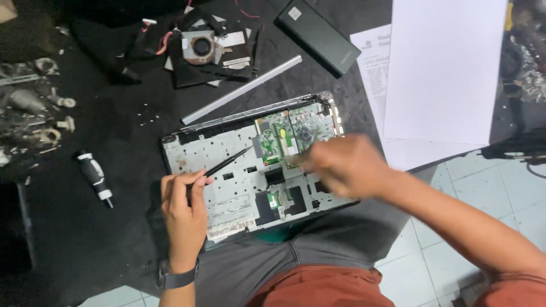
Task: Disassembling and cleaning the internal components of a laptop using a brush and screwdriver.
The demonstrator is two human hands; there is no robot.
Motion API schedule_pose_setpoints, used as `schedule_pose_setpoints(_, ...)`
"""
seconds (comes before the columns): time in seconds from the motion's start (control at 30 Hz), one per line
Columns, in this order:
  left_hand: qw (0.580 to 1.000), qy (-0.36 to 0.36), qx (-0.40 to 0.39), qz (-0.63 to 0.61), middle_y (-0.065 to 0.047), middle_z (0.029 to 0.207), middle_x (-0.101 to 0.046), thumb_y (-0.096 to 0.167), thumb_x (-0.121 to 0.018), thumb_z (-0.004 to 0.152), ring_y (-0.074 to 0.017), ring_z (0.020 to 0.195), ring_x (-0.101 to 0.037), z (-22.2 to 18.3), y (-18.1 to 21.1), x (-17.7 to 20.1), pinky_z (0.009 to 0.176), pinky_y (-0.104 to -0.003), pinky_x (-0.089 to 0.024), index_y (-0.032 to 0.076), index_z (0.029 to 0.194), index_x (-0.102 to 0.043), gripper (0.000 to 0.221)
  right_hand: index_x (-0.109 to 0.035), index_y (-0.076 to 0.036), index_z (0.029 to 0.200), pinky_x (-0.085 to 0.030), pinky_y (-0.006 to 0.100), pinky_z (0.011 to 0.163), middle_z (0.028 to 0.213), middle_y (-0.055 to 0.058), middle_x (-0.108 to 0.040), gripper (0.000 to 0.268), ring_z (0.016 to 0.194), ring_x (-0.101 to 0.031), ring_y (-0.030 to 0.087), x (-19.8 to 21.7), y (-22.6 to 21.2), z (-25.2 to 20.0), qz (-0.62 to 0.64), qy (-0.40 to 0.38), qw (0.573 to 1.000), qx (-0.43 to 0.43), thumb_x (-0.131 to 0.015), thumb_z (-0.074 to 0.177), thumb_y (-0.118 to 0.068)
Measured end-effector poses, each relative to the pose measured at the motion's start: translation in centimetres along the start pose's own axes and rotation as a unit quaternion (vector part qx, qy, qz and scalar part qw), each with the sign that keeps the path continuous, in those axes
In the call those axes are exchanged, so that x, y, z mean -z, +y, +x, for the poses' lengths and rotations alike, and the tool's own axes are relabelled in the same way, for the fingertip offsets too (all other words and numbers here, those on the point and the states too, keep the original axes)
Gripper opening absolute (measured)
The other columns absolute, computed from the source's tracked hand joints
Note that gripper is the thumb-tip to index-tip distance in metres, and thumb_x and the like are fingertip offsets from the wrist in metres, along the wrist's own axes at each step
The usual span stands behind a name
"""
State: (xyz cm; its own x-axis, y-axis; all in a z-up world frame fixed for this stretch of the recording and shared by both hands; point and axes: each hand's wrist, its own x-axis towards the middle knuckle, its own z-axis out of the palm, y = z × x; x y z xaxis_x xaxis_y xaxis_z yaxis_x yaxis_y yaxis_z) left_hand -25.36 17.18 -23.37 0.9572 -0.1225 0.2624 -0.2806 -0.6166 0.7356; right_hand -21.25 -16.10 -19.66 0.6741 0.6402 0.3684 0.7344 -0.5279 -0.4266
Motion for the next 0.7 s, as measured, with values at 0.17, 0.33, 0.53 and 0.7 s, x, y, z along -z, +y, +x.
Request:
schedule_pose_setpoints(0.17,1.000,-0.010,0.010,0.001,-0.012,0.100,-0.070,0.008,-0.053,0.109,-0.0274,0.106,-0.059,-0.6,-0.5,-0.3,0.083,-0.041,-0.056,-0.002,0.112,-0.063,0.014,-0.057,-0.014,0.095,-0.039,0.031,0.047,0.077,0.001,-0.058,0.030,0.060,-0.051,0.016,1.4,0.6,-2.8,-0.161,0.015,0.984,-0.077,-0.053,0.083,0.013)
schedule_pose_setpoints(0.33,0.999,-0.015,0.022,0.021,-0.010,0.101,-0.073,0.010,-0.053,0.110,-0.0275,0.104,-0.058,-0.6,-0.8,-0.4,0.084,-0.041,-0.054,0.001,0.111,-0.063,0.013,-0.054,-0.015,0.082,-0.038,0.027,0.051,0.074,0.002,-0.054,0.031,0.064,-0.051,0.016,1.5,2.8,-5.1,-0.032,0.116,0.993,-0.018,-0.036,0.068,0.007)
schedule_pose_setpoints(0.53,1.000,-0.011,0.022,0.010,-0.009,0.099,-0.073,0.008,-0.056,0.108,-0.0262,0.105,-0.058,-0.4,-0.2,-0.3,0.084,-0.040,-0.055,0.001,0.113,-0.065,0.012,-0.053,-0.009,0.088,-0.023,0.029,0.040,0.069,0.001,-0.046,0.018,0.046,-0.031,0.012,0.4,-0.9,-5.8,-0.108,0.047,0.993,-0.009,-0.048,0.104,-0.013)
schedule_pose_setpoints(0.7,1.000,-0.012,0.024,-0.004,-0.010,0.100,-0.072,0.007,-0.055,0.107,-0.0247,0.107,-0.060,-0.4,-0.3,-0.2,0.084,-0.039,-0.057,0.002,0.115,-0.065,0.014,-0.055,-0.012,0.083,-0.037,0.036,0.053,0.063,0.003,-0.055,0.025,0.051,-0.048,0.019,3.3,0.9,-6.2,-0.046,0.043,0.960,-0.274,-0.053,0.106,-0.019)
